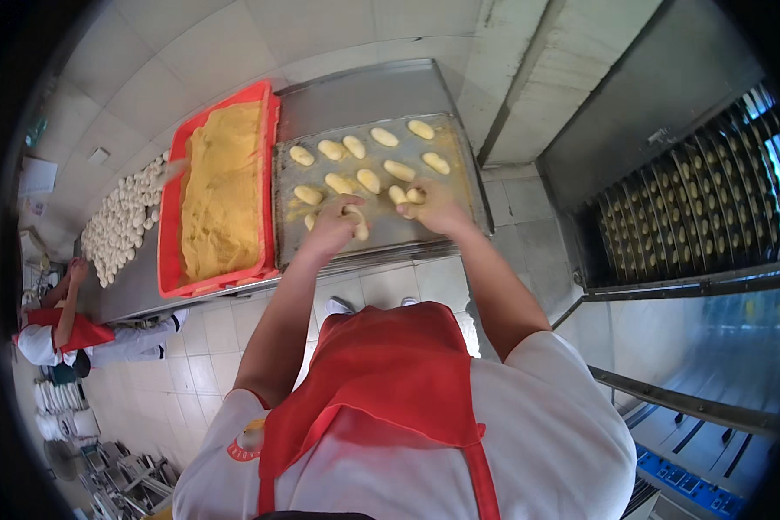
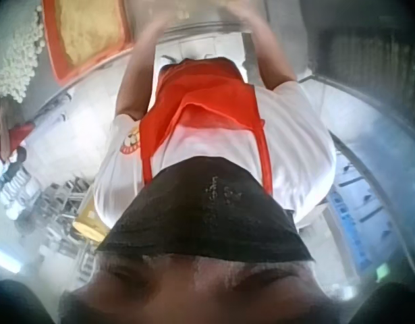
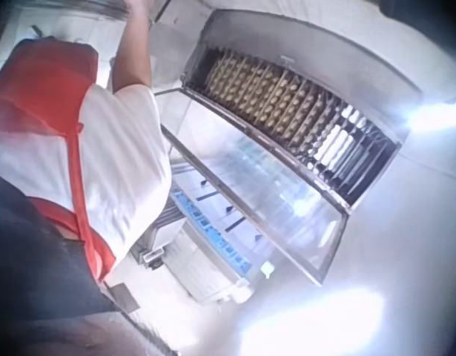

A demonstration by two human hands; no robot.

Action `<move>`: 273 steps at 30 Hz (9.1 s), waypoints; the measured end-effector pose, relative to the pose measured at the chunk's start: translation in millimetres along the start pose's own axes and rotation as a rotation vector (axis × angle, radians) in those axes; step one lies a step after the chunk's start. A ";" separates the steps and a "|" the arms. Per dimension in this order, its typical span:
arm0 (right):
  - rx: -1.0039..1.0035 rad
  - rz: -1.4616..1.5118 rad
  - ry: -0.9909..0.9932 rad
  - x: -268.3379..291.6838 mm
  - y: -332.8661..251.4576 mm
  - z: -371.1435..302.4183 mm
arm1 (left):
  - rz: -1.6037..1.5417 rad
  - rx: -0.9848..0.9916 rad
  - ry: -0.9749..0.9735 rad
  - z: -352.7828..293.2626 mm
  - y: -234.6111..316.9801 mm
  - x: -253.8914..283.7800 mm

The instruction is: The person prepares bread by coating dough pieces in a yellow powder, placing them on a tray, and sliding the tray into a commercial oven rack.

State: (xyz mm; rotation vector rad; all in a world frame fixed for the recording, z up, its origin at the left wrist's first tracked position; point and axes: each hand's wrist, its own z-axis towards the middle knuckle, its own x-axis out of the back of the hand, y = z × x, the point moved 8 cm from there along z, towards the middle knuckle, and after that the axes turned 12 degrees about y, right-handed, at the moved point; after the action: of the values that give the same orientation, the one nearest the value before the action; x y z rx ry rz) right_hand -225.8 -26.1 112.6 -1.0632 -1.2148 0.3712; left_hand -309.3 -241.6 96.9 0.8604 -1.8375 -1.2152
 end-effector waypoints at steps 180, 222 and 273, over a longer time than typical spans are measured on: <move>-1.414 1.452 1.220 263.3 1042.7 -201.9 | -0.892 0.916 -0.385 235.1 -362.1 -1078.0; -0.800 -0.148 -0.011 281.4 647.9 -462.5 | -0.721 0.718 0.679 -274.8 -369.3 -140.2; -0.024 0.555 0.067 -423.8 -355.6 140.8 | -0.096 -0.085 0.477 96.6 -2.1 500.7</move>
State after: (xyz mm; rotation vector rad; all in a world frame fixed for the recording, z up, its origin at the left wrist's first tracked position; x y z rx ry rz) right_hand -606.2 -449.5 155.6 -1.4184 -0.8503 0.7410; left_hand -636.2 -623.6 182.0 1.0915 -1.3663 -1.0269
